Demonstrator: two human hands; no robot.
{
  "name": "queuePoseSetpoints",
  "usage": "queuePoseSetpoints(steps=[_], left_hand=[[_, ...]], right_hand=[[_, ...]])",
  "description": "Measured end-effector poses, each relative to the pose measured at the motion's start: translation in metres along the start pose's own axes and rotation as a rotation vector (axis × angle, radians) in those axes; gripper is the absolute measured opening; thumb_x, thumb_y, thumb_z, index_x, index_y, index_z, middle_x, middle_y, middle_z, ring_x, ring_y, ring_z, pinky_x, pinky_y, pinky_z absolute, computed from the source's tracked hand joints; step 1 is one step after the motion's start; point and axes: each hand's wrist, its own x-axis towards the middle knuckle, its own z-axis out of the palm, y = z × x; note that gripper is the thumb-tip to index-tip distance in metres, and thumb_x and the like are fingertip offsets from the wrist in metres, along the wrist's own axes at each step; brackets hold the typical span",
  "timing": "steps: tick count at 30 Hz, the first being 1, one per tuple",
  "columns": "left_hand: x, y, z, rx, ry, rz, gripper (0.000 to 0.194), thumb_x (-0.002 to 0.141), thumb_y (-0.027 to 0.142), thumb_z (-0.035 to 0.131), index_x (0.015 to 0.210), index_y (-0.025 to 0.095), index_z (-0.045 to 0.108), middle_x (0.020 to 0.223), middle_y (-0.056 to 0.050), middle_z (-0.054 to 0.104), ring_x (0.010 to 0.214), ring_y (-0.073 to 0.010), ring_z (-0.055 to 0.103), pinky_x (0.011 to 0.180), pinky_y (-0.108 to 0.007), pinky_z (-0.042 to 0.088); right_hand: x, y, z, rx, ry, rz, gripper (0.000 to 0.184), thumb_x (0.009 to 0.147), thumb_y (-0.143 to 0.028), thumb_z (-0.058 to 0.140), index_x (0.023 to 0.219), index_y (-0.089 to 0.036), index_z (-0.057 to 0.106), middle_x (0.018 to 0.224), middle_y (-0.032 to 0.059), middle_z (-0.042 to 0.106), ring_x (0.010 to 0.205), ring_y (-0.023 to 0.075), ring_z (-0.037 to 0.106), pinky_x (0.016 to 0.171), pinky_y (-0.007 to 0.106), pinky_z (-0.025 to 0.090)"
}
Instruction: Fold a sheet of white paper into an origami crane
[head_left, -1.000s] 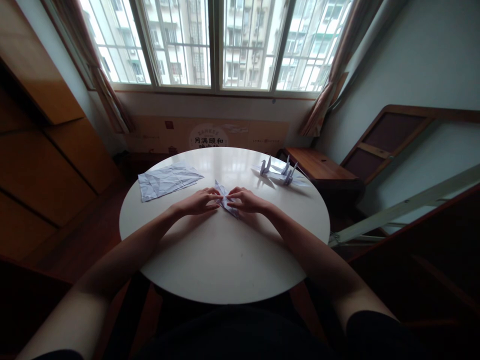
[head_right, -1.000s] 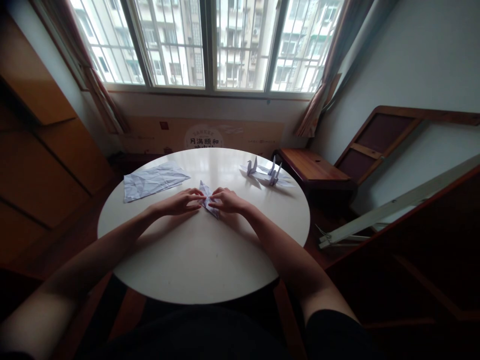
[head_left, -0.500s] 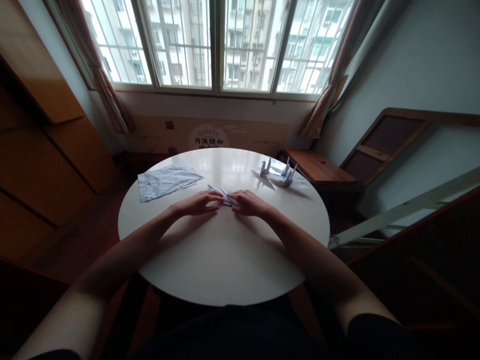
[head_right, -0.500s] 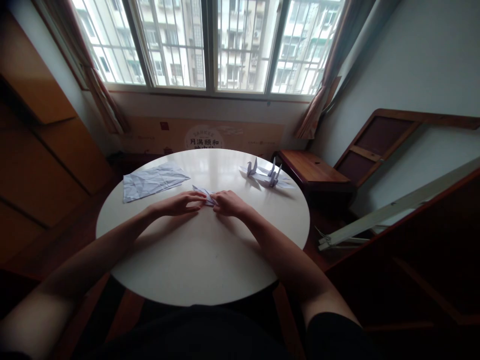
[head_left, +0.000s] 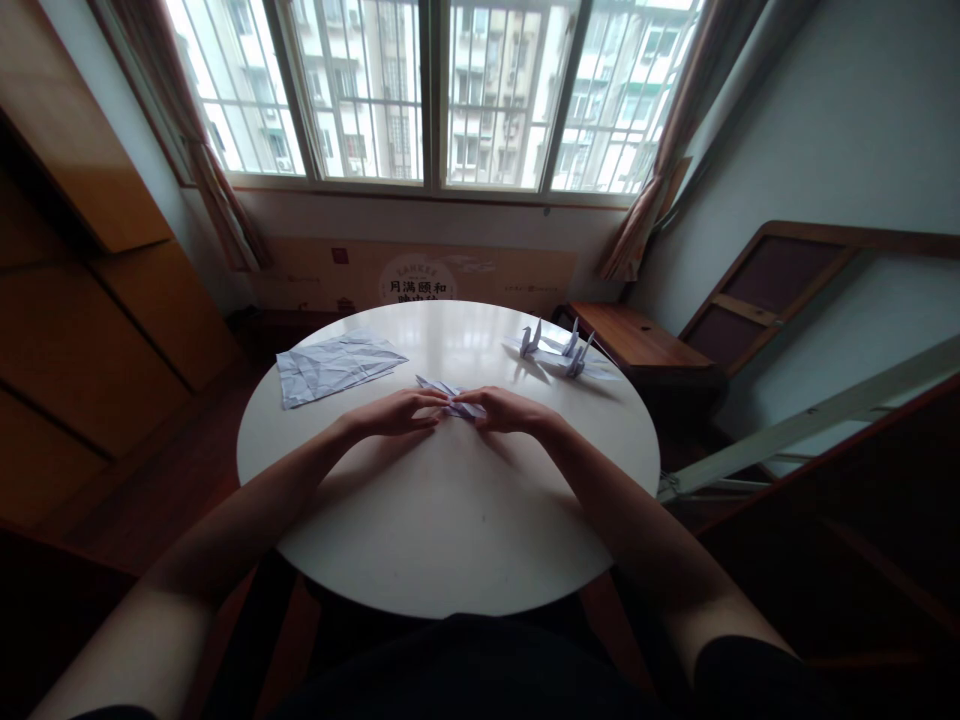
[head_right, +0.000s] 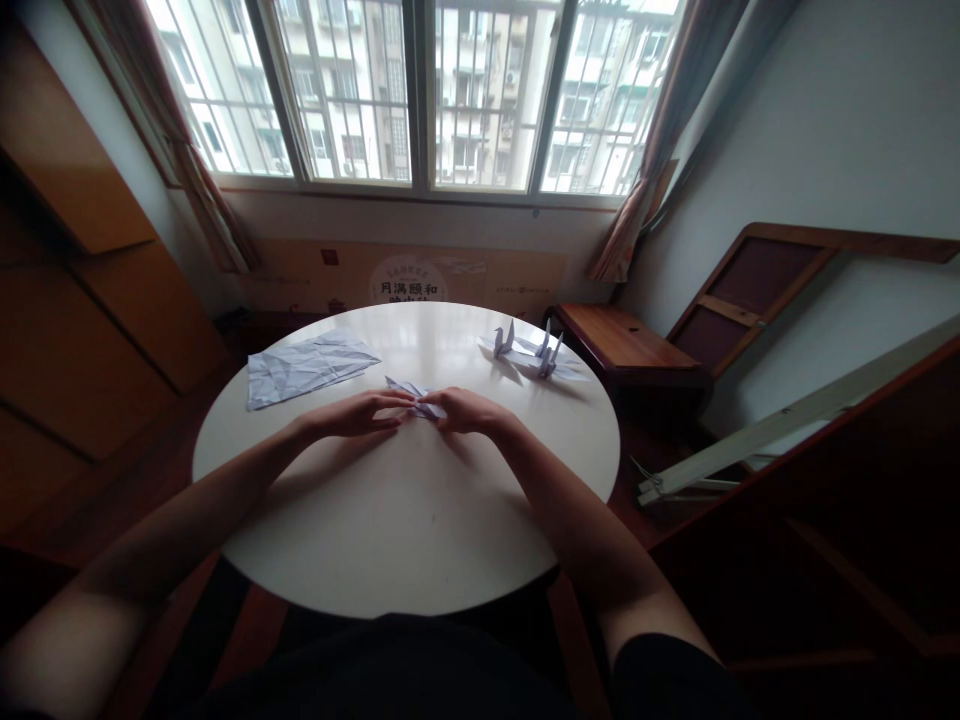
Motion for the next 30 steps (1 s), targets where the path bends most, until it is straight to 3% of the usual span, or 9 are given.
queuePoseSetpoints(steps=[7,15,22,30], left_hand=[[0.001,-0.006,0.002,-0.006,0.002,0.004,0.037,0.101,0.031,0.061,0.137,0.021,0.065,0.142,-0.013,0.063,0.128,-0.0269,0.063,0.111,-0.044,0.049],[0.003,-0.002,-0.003,0.015,0.068,0.048,0.038,0.101,0.028,0.060,0.138,0.021,0.064,0.139,-0.013,0.065,0.126,-0.0260,0.064,0.110,-0.045,0.050],[0.003,0.000,-0.002,-0.001,0.024,0.035,0.036,0.103,0.029,0.059,0.138,0.024,0.064,0.142,-0.010,0.063,0.128,-0.0247,0.063,0.110,-0.042,0.051],[0.002,0.003,-0.004,0.029,0.036,0.013,0.041,0.102,0.029,0.059,0.142,0.021,0.059,0.144,-0.012,0.061,0.132,-0.0262,0.060,0.114,-0.045,0.047]], right_hand=[[-0.001,-0.007,0.002,-0.036,-0.017,0.015,0.066,0.075,0.002,0.055,0.138,-0.018,0.062,0.123,0.0133,0.074,0.105,0.0249,0.072,0.086,0.031,0.053],[0.000,0.002,0.008,-0.104,0.022,0.038,0.072,0.076,0.002,0.055,0.145,-0.017,0.056,0.136,0.0164,0.068,0.120,0.0278,0.067,0.096,0.037,0.054],[-0.001,-0.006,0.003,-0.112,0.012,0.093,0.073,0.076,0.002,0.054,0.147,-0.017,0.056,0.136,0.0168,0.068,0.116,0.0295,0.069,0.094,0.037,0.055],[-0.002,-0.006,0.000,-0.167,0.043,0.134,0.074,0.084,-0.007,0.058,0.156,-0.017,0.042,0.134,0.0177,0.069,0.110,0.0299,0.071,0.090,0.038,0.054]])
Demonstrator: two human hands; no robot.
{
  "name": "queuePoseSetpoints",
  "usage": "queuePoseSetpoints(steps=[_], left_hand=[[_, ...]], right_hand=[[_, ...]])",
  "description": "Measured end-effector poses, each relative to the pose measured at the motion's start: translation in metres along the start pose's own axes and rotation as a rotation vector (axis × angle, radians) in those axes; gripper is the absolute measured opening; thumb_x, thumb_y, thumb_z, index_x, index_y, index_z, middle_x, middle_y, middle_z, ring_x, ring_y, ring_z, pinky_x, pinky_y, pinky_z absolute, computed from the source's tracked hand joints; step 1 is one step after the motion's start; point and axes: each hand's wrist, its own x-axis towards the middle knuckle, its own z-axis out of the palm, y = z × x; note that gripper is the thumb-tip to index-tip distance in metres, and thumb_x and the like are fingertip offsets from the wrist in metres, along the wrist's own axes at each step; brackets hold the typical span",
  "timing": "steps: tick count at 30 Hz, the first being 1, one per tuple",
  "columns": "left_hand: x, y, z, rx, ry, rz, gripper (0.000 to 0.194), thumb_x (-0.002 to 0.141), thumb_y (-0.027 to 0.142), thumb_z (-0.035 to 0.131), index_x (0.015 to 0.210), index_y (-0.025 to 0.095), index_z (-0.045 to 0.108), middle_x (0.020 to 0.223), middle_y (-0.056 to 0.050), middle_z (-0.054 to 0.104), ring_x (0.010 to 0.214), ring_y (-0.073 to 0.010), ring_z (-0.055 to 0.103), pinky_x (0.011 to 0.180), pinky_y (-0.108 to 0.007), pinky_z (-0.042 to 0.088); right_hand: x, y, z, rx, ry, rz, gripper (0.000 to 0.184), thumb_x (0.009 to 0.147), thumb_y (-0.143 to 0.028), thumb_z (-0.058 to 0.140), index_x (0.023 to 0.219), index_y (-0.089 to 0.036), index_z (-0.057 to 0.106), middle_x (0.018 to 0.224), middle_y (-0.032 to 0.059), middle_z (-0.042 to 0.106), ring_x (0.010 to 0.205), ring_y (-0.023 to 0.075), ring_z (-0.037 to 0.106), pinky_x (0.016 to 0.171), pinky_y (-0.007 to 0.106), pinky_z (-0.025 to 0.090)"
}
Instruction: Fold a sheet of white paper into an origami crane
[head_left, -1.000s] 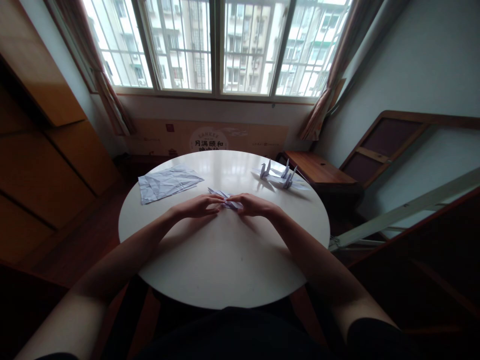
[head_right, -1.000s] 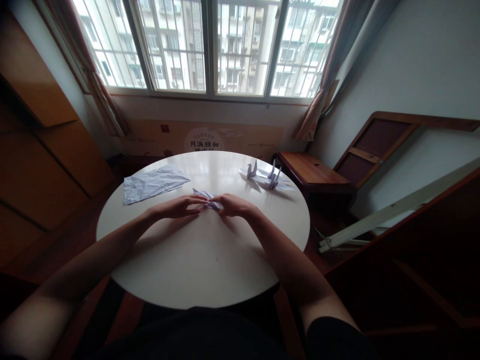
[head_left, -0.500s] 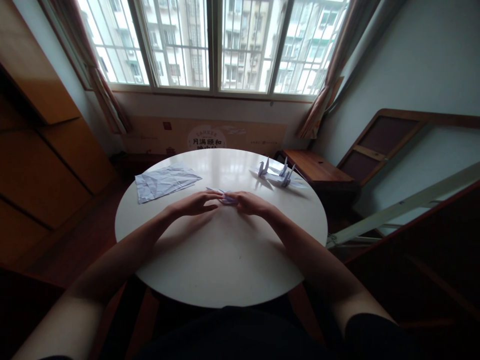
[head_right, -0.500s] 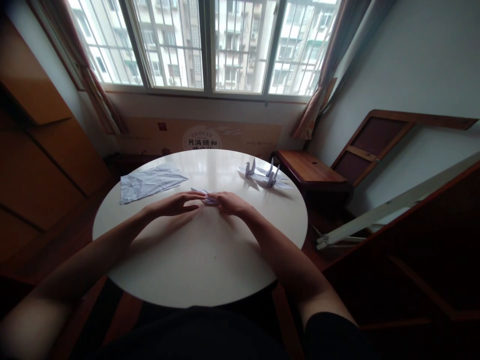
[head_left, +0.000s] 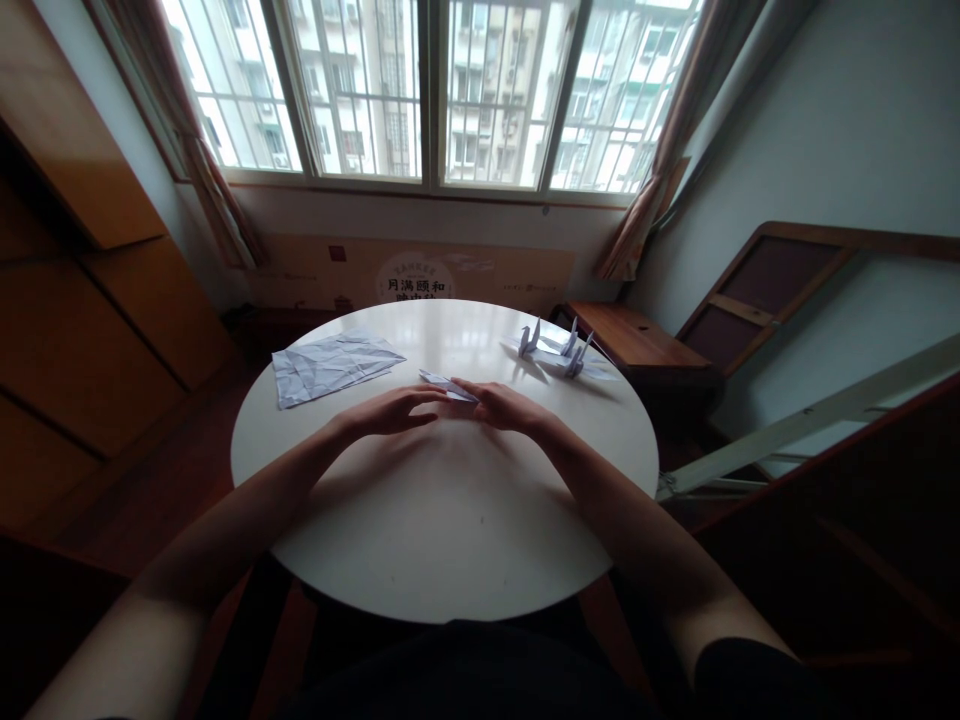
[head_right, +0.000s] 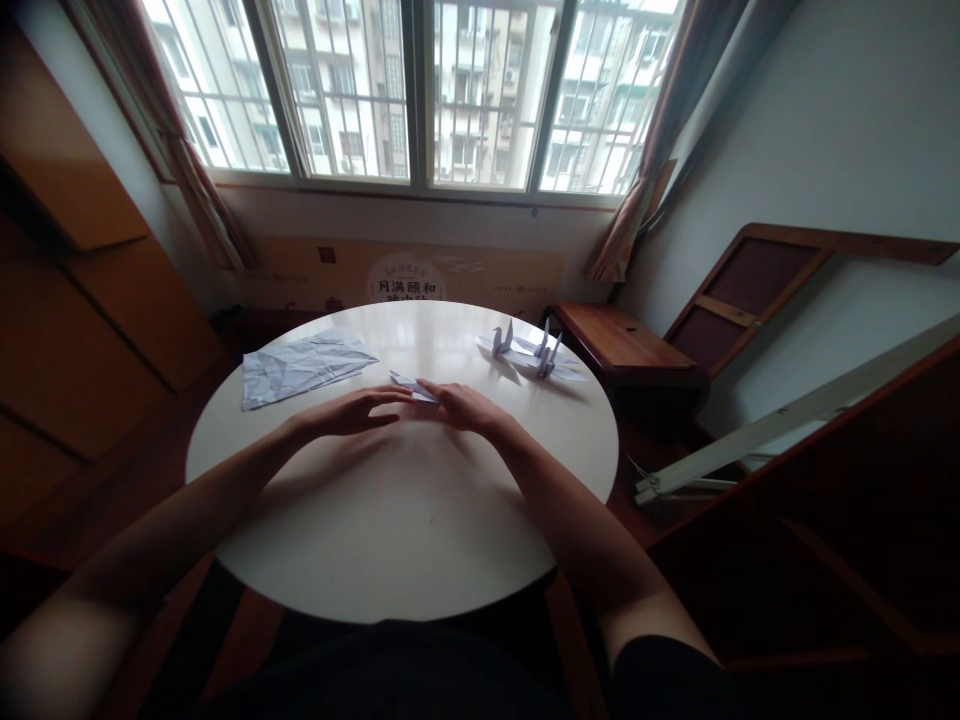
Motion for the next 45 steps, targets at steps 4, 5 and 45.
queuePoseSetpoints(steps=[4,5,45], left_hand=[[0.000,0.005,-0.001,0.001,0.008,-0.033,0.049,0.101,0.029,0.060,0.149,0.022,0.050,0.147,-0.012,0.058,0.134,-0.0260,0.057,0.115,-0.044,0.045],[0.000,0.006,-0.001,0.004,0.007,-0.035,0.051,0.101,0.029,0.060,0.150,0.021,0.048,0.147,-0.013,0.057,0.134,-0.0263,0.057,0.115,-0.044,0.045],[-0.004,-0.009,0.011,0.312,-0.105,-0.358,0.060,0.100,0.067,0.049,0.140,0.024,0.063,0.156,-0.016,0.048,0.151,-0.0408,0.029,0.120,-0.067,0.016]], right_hand=[[0.000,-0.008,0.002,-0.116,0.015,0.112,0.069,0.090,-0.010,0.053,0.157,-0.020,0.041,0.133,0.0171,0.068,0.110,0.0295,0.070,0.090,0.037,0.053],[0.000,-0.010,0.002,-0.141,0.024,0.143,0.067,0.091,-0.011,0.052,0.156,-0.021,0.042,0.131,0.0167,0.068,0.110,0.0295,0.070,0.090,0.037,0.053],[0.015,0.009,0.025,0.236,0.119,-0.146,0.016,0.094,-0.028,0.067,0.090,-0.022,0.082,0.117,0.0102,0.077,0.121,0.0268,0.065,0.108,0.045,0.047]])
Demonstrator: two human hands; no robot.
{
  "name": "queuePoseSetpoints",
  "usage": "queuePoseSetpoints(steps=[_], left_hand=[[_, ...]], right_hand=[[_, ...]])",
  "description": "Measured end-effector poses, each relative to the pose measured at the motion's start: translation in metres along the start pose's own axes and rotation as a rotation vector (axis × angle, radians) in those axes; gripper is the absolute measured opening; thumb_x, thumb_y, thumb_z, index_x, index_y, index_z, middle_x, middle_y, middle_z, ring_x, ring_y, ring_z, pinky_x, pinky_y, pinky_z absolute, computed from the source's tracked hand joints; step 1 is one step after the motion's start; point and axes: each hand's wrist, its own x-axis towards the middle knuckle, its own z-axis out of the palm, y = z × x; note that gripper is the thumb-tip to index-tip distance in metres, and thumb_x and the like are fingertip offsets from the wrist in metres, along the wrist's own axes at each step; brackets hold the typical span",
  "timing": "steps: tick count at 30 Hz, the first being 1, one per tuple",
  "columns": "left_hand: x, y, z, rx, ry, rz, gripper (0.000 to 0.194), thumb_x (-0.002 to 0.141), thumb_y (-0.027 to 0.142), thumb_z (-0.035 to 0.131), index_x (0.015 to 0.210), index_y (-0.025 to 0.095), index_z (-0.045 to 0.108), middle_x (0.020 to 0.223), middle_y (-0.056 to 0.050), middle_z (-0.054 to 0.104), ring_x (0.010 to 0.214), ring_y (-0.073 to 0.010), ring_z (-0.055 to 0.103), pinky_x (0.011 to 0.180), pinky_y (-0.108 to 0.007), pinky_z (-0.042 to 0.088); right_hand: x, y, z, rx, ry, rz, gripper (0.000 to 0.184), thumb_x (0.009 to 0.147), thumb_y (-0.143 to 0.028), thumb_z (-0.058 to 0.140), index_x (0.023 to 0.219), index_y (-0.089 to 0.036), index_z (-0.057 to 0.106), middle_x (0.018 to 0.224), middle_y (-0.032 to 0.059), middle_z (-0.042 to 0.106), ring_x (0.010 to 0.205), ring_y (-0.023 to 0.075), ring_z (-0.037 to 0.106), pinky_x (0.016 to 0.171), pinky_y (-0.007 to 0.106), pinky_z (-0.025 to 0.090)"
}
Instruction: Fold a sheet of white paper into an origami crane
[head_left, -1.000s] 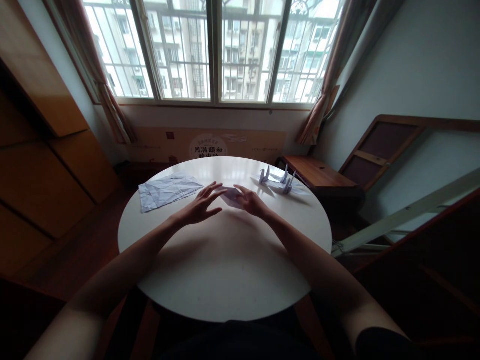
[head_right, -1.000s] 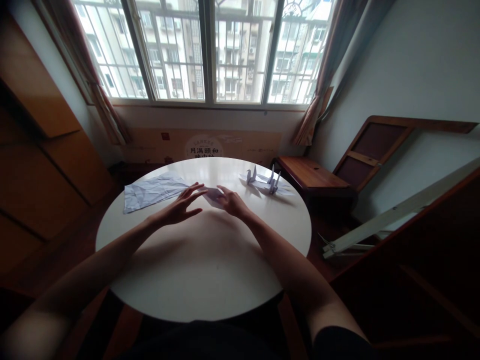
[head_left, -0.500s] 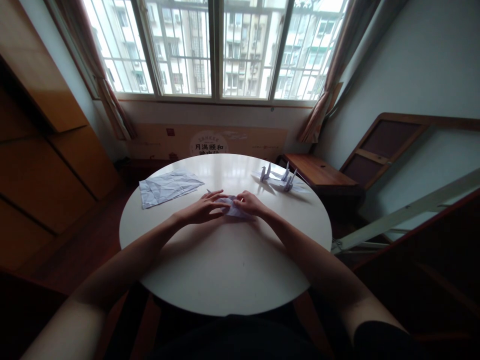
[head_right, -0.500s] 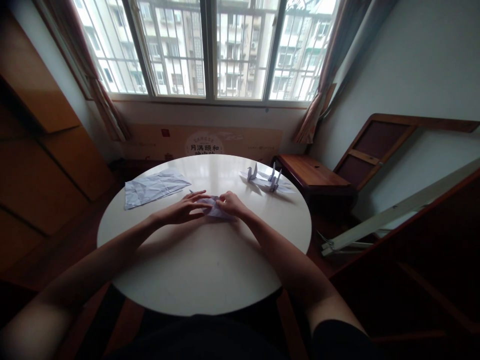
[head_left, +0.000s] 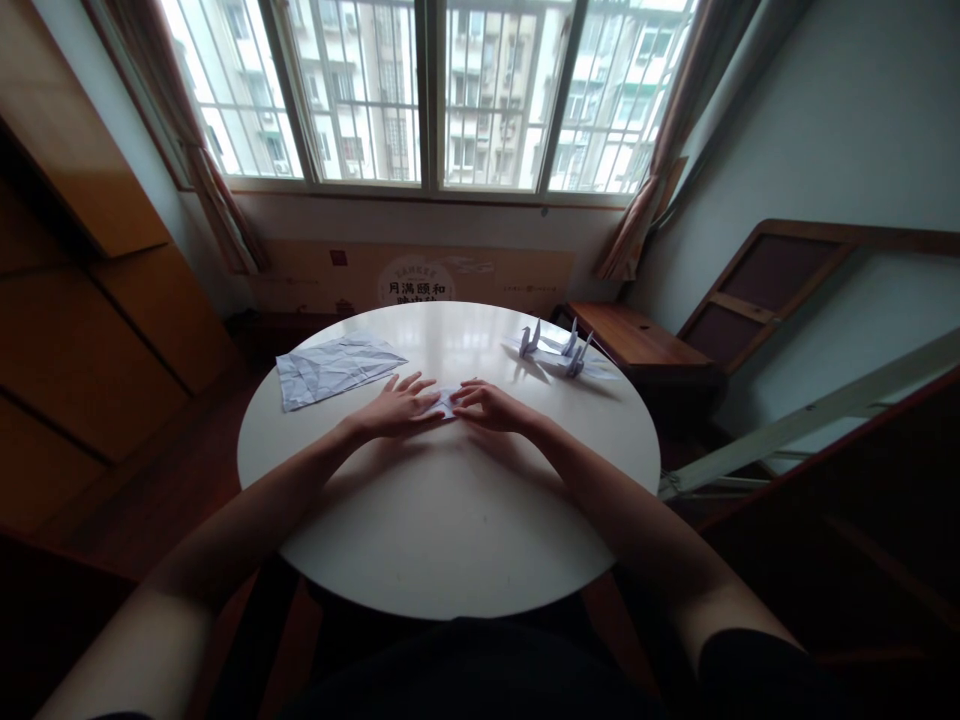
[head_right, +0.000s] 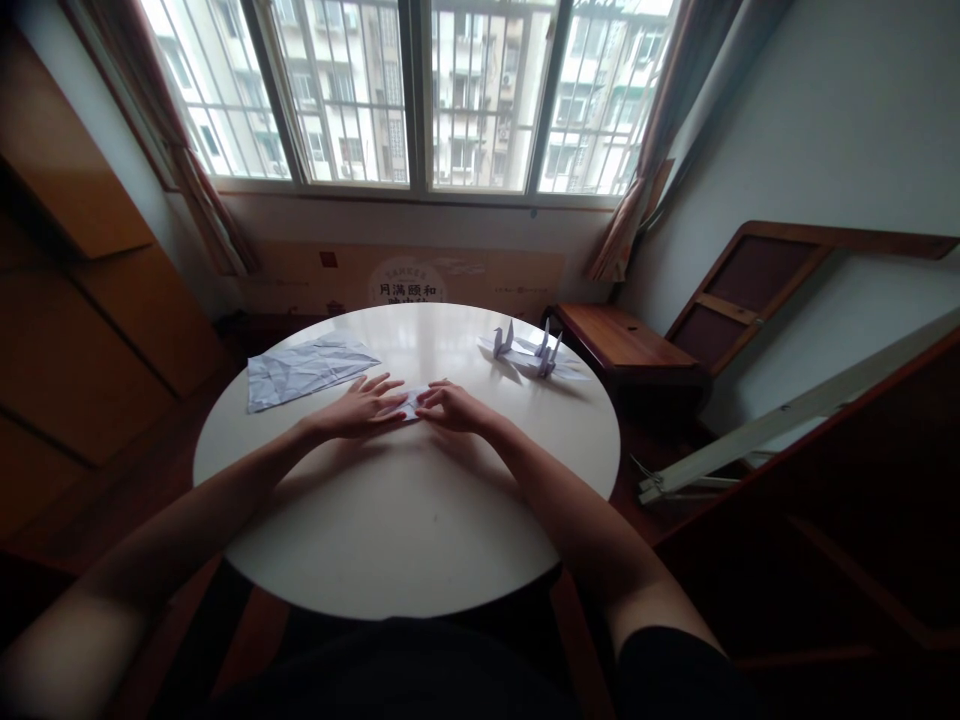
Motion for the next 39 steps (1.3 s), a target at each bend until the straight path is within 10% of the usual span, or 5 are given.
queuePoseSetpoints(steps=[4,15,26,39], left_hand=[[-0.001,0.002,-0.001,-0.004,-0.063,0.059,0.080,0.091,0.075,0.058,0.147,0.019,0.054,0.155,-0.020,0.047,0.149,-0.0419,0.031,0.120,-0.061,0.019],[0.002,0.006,-0.011,-0.233,0.051,0.310,0.026,0.104,0.033,0.054,0.116,0.023,0.075,0.120,-0.010,0.072,0.104,-0.0232,0.071,0.096,-0.035,0.050],[-0.001,0.018,-0.018,-0.210,0.042,0.151,0.016,0.088,0.028,0.077,0.102,0.021,0.075,0.107,-0.004,0.074,0.089,-0.0191,0.072,0.077,-0.023,0.049],[0.004,0.011,-0.006,-0.139,0.129,0.132,0.018,0.099,0.030,0.061,0.097,0.023,0.078,0.101,-0.004,0.076,0.091,-0.0206,0.072,0.076,-0.025,0.048]], right_hand=[[-0.001,-0.006,-0.002,0.062,-0.018,-0.053,0.017,0.092,-0.022,0.068,0.101,-0.017,0.082,0.106,0.0132,0.077,0.094,0.0211,0.072,0.091,0.035,0.053],[-0.004,-0.010,-0.002,0.078,-0.010,0.038,0.017,0.091,-0.022,0.071,0.105,-0.021,0.082,0.090,0.0055,0.063,0.074,0.0127,0.062,0.075,0.027,0.049],[-0.004,-0.003,0.001,0.053,-0.019,0.023,0.018,0.083,-0.029,0.081,0.099,-0.020,0.081,0.098,0.0063,0.065,0.072,0.0121,0.063,0.077,0.029,0.049],[0.000,-0.002,0.002,0.110,0.043,0.011,0.015,0.090,-0.012,0.065,0.087,-0.015,0.079,0.085,0.0049,0.066,0.072,0.0126,0.059,0.072,0.027,0.046]])
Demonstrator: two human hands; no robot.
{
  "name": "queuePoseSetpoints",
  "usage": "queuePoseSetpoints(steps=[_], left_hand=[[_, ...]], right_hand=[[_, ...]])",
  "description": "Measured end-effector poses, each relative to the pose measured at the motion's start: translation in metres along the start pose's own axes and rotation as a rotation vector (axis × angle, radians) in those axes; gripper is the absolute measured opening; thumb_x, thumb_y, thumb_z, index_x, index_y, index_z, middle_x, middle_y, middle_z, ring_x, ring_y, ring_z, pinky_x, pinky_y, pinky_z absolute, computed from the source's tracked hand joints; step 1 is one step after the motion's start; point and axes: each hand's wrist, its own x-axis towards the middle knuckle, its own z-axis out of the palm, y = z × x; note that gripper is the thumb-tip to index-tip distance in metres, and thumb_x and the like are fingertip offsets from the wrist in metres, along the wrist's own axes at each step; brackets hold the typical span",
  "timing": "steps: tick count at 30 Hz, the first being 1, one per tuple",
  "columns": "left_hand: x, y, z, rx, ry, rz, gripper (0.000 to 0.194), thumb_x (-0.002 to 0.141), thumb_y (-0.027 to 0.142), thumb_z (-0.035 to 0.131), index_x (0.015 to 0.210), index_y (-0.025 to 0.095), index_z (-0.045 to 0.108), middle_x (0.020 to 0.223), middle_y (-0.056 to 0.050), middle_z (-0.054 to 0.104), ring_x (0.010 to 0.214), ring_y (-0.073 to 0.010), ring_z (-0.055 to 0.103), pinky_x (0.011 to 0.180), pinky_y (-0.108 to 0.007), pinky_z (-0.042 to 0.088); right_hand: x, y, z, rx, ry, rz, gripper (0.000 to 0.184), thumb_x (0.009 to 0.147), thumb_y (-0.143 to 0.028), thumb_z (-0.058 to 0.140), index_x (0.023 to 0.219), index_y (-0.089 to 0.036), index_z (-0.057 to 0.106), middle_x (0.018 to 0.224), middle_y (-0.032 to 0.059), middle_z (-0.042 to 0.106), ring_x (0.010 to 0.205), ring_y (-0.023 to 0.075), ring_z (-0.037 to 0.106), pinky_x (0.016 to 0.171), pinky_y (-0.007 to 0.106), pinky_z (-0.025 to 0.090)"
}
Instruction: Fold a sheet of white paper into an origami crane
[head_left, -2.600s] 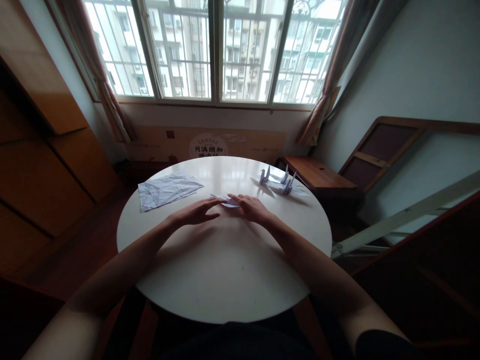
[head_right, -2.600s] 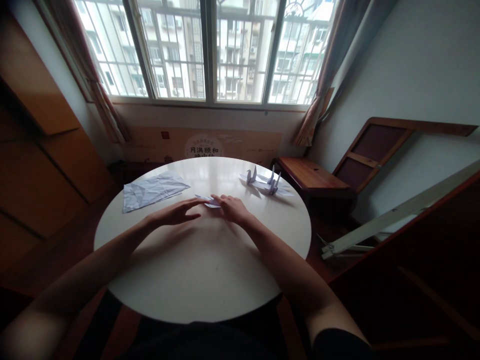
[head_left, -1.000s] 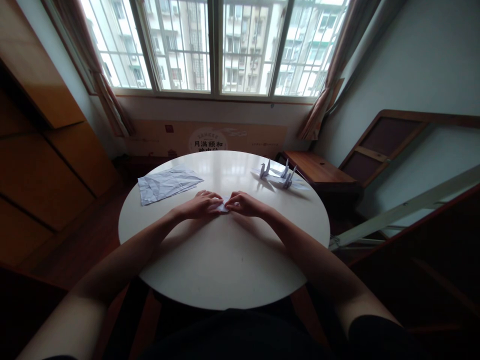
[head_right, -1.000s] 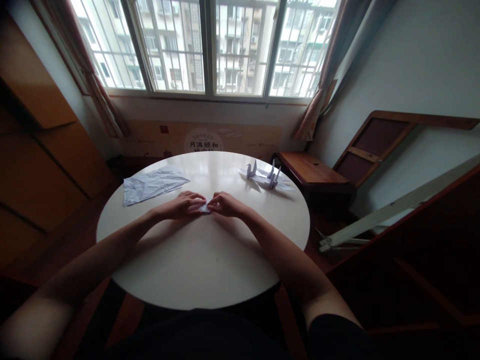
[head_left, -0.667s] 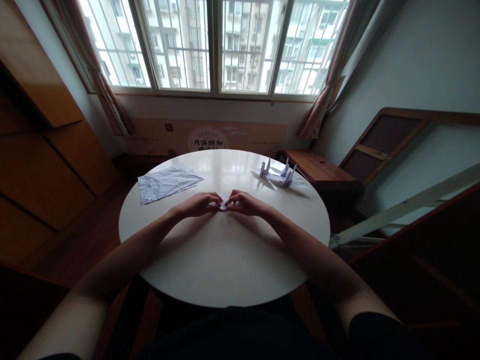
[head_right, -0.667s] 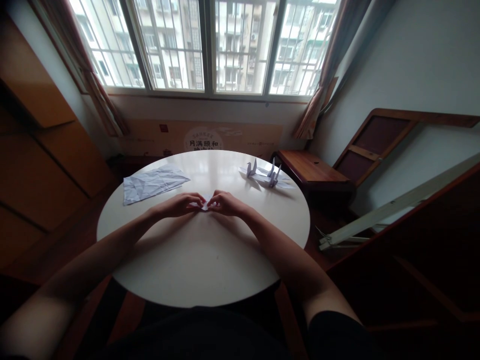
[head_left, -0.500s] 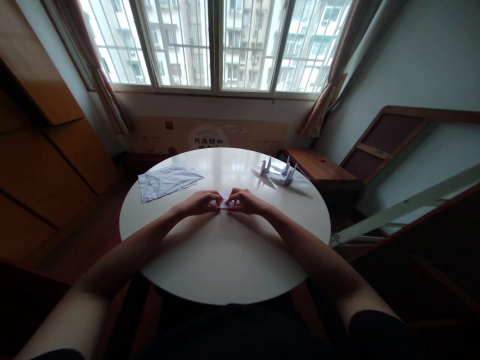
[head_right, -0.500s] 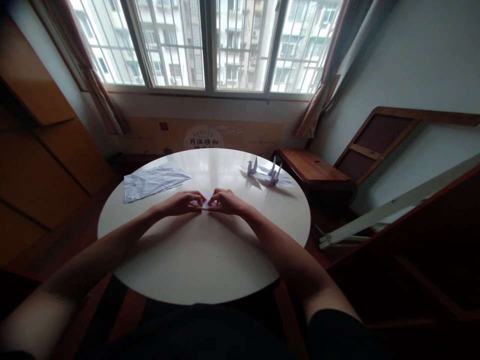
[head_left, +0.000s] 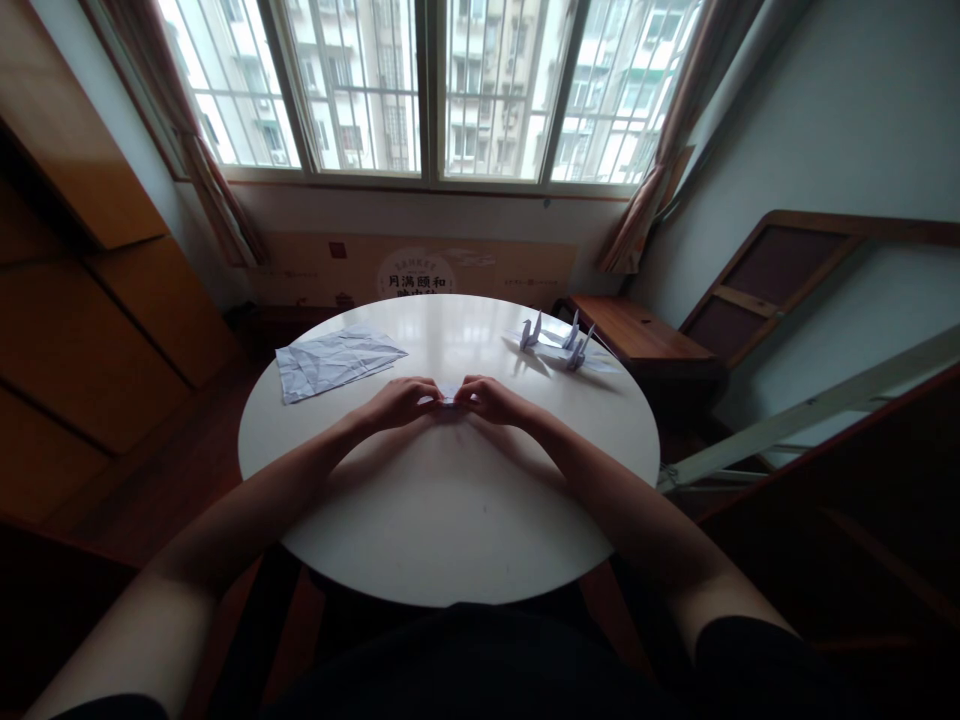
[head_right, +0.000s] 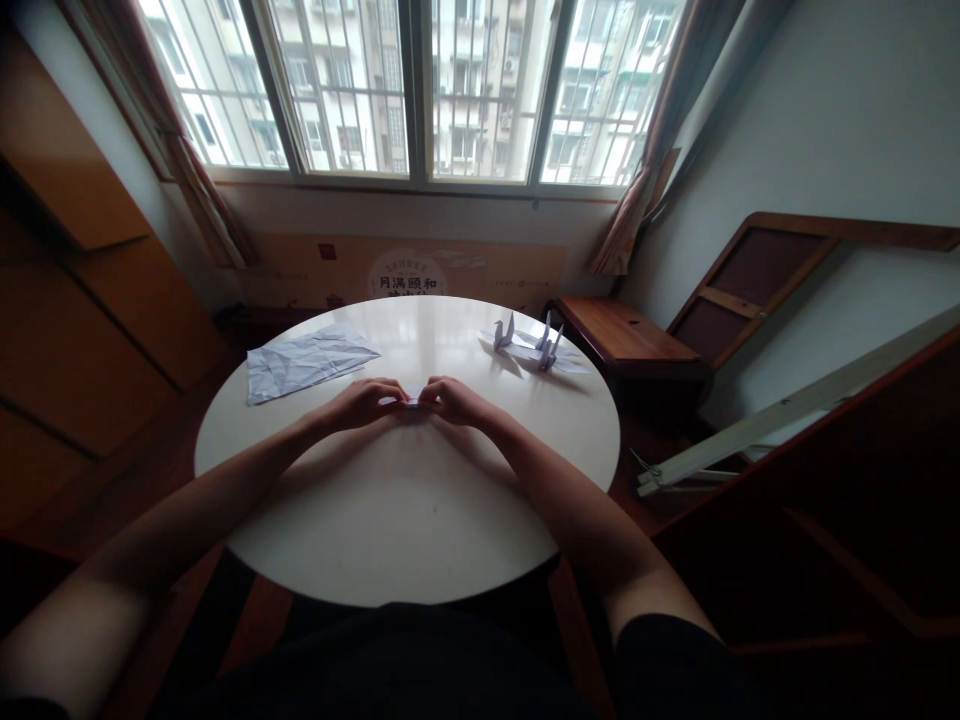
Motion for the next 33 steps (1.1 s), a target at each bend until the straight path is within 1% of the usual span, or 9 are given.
queuePoseSetpoints(steps=[2,4,8,10,14,16,22,30,33], left_hand=[[0.000,0.002,0.000,0.004,0.001,-0.016,0.021,0.100,0.033,0.060,0.096,0.022,0.077,0.099,-0.004,0.076,0.088,-0.0207,0.072,0.075,-0.026,0.049],[0.000,0.004,0.000,0.000,0.017,-0.034,0.021,0.100,0.034,0.059,0.101,0.022,0.076,0.100,-0.004,0.077,0.090,-0.0212,0.072,0.078,-0.027,0.050],[0.001,0.005,0.003,-0.046,0.044,-0.081,0.021,0.098,0.029,0.063,0.117,0.023,0.070,0.105,-0.003,0.077,0.096,-0.0222,0.073,0.083,-0.030,0.051],[0.002,0.004,0.004,-0.064,0.041,-0.082,0.019,0.097,0.027,0.065,0.115,0.022,0.070,0.105,-0.003,0.077,0.096,-0.0223,0.073,0.083,-0.030,0.051],[0.002,0.001,0.003,-0.074,0.040,-0.030,0.012,0.097,0.029,0.068,0.101,0.021,0.075,0.100,-0.005,0.076,0.089,-0.0206,0.073,0.080,-0.028,0.051],[0.001,0.001,0.003,-0.091,0.041,0.012,0.012,0.097,0.027,0.067,0.100,0.020,0.077,0.099,-0.006,0.075,0.088,-0.0196,0.072,0.079,-0.028,0.052],[-0.002,-0.003,0.003,-0.163,0.039,0.153,0.013,0.096,0.020,0.067,0.101,0.018,0.078,0.106,-0.010,0.072,0.088,-0.0180,0.070,0.080,-0.028,0.054],[-0.004,-0.006,-0.002,-0.205,-0.030,0.178,0.020,0.095,0.021,0.067,0.113,0.017,0.075,0.110,-0.012,0.070,0.093,-0.0193,0.070,0.083,-0.030,0.056],[-0.004,-0.005,-0.004,-0.209,-0.042,0.173,0.021,0.094,0.022,0.068,0.114,0.017,0.074,0.110,-0.012,0.069,0.091,-0.0191,0.070,0.083,-0.031,0.056]], right_hand=[[0.000,0.001,0.001,0.021,0.007,0.014,0.015,0.090,-0.013,0.064,0.086,-0.014,0.078,0.085,0.0043,0.065,0.070,0.0116,0.058,0.071,0.026,0.046],[0.001,0.002,0.003,0.032,0.007,0.018,0.014,0.090,-0.013,0.064,0.087,-0.015,0.077,0.086,0.0040,0.066,0.071,0.0115,0.059,0.072,0.026,0.047],[0.001,0.004,0.008,0.045,0.024,0.057,0.015,0.089,-0.009,0.062,0.098,-0.015,0.073,0.090,0.0042,0.067,0.074,0.0119,0.062,0.071,0.025,0.049],[0.001,0.004,0.010,0.042,0.038,0.079,0.016,0.089,-0.010,0.063,0.101,-0.015,0.071,0.091,0.0042,0.066,0.074,0.0119,0.062,0.070,0.025,0.050],[0.001,0.004,0.010,0.045,0.032,0.086,0.012,0.087,-0.010,0.066,0.096,-0.015,0.073,0.092,0.0042,0.065,0.074,0.0119,0.063,0.071,0.026,0.051],[0.000,0.002,0.008,0.049,0.016,0.082,0.010,0.087,-0.011,0.068,0.092,-0.015,0.075,0.091,0.0041,0.064,0.073,0.0118,0.063,0.072,0.026,0.051],[-0.003,-0.004,0.000,0.030,-0.023,0.071,0.009,0.088,-0.020,0.072,0.094,-0.016,0.078,0.092,0.0047,0.063,0.073,0.0121,0.062,0.075,0.028,0.051],[-0.002,-0.005,-0.002,0.052,-0.060,0.104,0.014,0.090,-0.026,0.072,0.097,-0.015,0.077,0.094,0.0051,0.060,0.075,0.0123,0.062,0.075,0.028,0.052],[-0.002,-0.005,-0.002,0.049,-0.071,0.103,0.018,0.091,-0.028,0.071,0.102,-0.016,0.076,0.096,0.0054,0.059,0.075,0.0120,0.062,0.075,0.028,0.053]])
